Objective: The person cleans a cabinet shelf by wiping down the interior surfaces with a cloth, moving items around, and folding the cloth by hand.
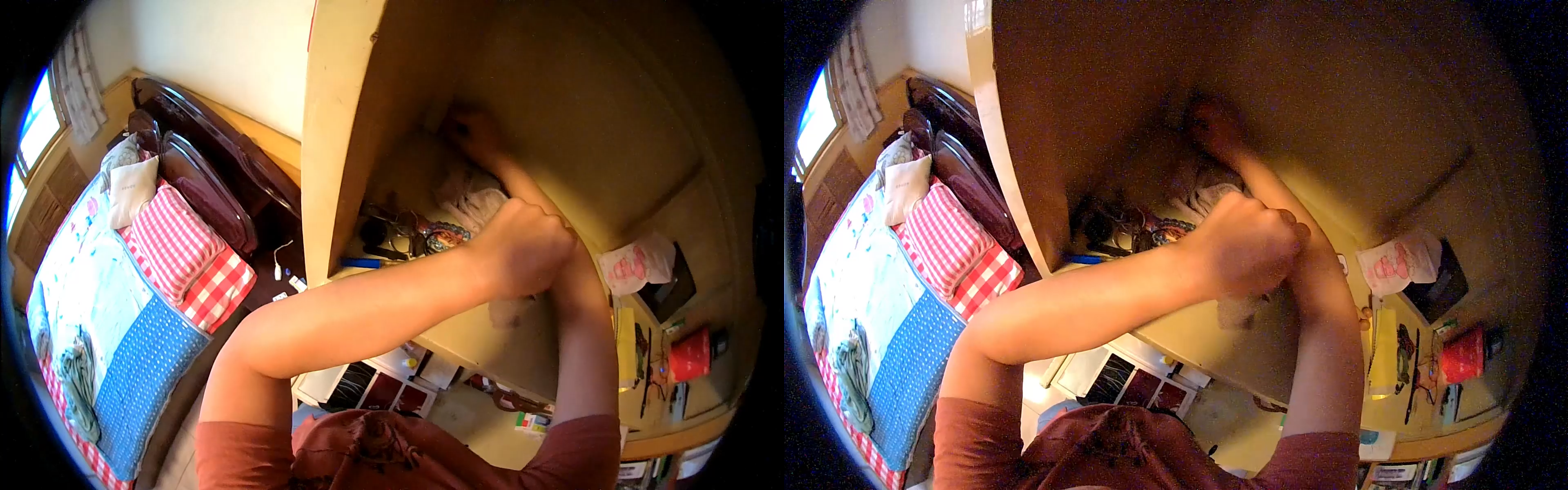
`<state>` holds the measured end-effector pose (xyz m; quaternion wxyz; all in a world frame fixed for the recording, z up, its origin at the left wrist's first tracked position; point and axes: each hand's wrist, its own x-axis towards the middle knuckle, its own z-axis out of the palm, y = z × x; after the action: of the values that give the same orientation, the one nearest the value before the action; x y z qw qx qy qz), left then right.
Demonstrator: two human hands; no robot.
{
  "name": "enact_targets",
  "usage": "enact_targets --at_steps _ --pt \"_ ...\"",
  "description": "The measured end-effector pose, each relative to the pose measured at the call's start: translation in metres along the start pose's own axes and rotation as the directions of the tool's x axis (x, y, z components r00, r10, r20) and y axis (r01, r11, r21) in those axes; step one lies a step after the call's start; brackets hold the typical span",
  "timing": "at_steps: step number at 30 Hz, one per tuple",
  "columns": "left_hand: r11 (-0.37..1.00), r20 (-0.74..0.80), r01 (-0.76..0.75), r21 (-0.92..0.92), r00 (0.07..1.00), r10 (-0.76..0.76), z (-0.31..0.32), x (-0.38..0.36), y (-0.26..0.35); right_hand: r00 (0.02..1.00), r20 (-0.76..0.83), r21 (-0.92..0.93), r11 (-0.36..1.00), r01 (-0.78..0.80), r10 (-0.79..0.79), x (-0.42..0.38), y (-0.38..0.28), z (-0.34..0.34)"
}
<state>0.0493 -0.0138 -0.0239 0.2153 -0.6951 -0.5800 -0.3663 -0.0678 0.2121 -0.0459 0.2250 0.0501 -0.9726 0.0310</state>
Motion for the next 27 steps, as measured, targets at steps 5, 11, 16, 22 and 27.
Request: enact_targets --at_steps 5,11,16,22,27 --pt "0.999 0.029 -0.045 0.011 0.999 0.044 -0.01 0.0 0.003 0.996 -0.083 -0.181 0.982 -0.052 0.038 0.0 0.004 0.018" --pt "0.998 0.018 -0.037 -0.045 0.999 0.038 -0.006 0.001 0.001 0.995 0.099 -0.085 0.996 -0.008 0.016 -0.004 -0.012 -0.027" --pt "0.999 0.045 -0.028 -0.043 0.999 0.03 -0.004 0.001 0.003 0.968 -0.006 -0.225 0.943 -0.244 0.249 -0.018 -0.007 -0.042" --pt "0.998 0.059 -0.025 -0.054 0.998 0.028 -0.006 0.002 0.003 0.97 0.018 -0.16 0.958 -0.238 0.244 -0.015 -0.012 -0.04" --pt "0.998 0.1 0.039 -0.054 0.994 -0.033 -0.005 0.001 0.001 0.984 0.071 -0.322 0.938 -0.131 0.161 -0.007 -0.003 -0.012"
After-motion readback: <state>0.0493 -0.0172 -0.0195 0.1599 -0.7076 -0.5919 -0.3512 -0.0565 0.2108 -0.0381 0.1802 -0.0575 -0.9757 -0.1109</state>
